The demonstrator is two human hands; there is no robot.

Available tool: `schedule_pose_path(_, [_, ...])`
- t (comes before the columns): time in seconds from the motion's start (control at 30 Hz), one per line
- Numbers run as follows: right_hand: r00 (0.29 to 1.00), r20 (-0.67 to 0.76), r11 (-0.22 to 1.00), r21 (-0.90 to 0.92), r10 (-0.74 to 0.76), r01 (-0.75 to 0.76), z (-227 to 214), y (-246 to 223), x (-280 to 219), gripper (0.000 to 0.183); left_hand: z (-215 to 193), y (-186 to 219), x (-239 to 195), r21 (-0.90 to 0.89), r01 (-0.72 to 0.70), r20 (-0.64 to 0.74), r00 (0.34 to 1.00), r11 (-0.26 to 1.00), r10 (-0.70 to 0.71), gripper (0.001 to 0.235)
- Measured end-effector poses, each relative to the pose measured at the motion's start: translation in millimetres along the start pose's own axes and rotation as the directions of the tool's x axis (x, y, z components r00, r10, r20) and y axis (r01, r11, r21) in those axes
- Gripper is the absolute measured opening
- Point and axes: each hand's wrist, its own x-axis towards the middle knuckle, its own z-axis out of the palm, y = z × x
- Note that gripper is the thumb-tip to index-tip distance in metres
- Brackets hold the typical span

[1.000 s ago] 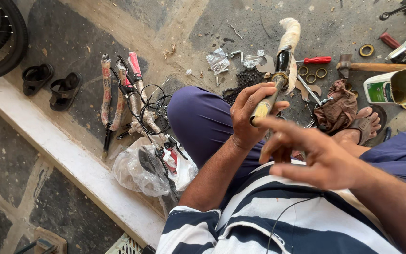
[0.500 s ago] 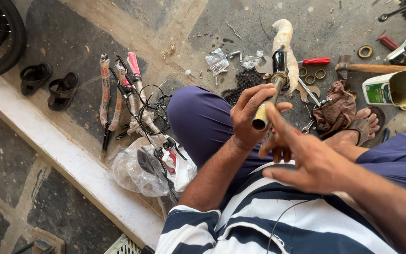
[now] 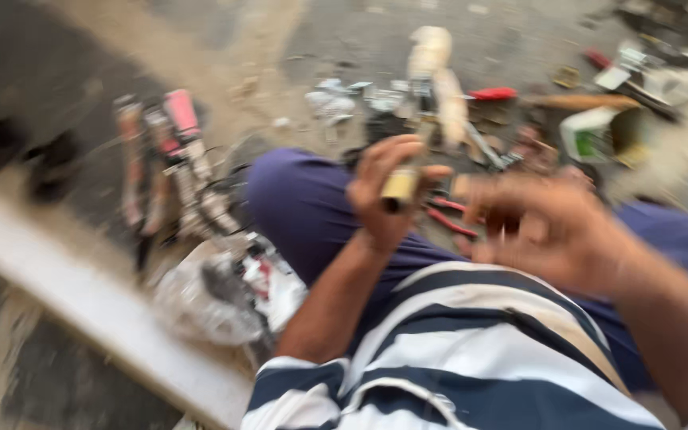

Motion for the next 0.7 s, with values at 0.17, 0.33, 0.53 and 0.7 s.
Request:
schedule_pose_path(0.17, [0.939, -0.343, 0.809, -0.542, 0.032, -0.226, -113, 110, -2, 0.059, -1, 3, -6, -0.15, 0.097, 0.004, 0.995, 0.984, -0.098, 0.033])
schedule_pose_path(0.33, [0.745, -0.399, 0.289, -0.742, 0.534, -0.605, -179, 241, -21, 0.071, 5, 2, -6, -0.038, -0.002, 0.072, 0.997, 0.999, 0.004, 0.037])
schedule_pose_path(0.53, [0.618, -0.288, 0.116, -0.841, 0.731, -0.529, -172, 324, -38, 0.095, 9, -3, -6, 0.005, -0.046, 0.083, 0.996, 0.999, 0.045, 0.038])
schedule_pose_path(0.7, [0.488, -0.29, -0.009, -0.866, 0.823, -0.5, -166, 334, -30, 0.09, 16, -9, -6, -0.046, -0.034, 0.093, 0.995, 0.998, 0.038, 0.039])
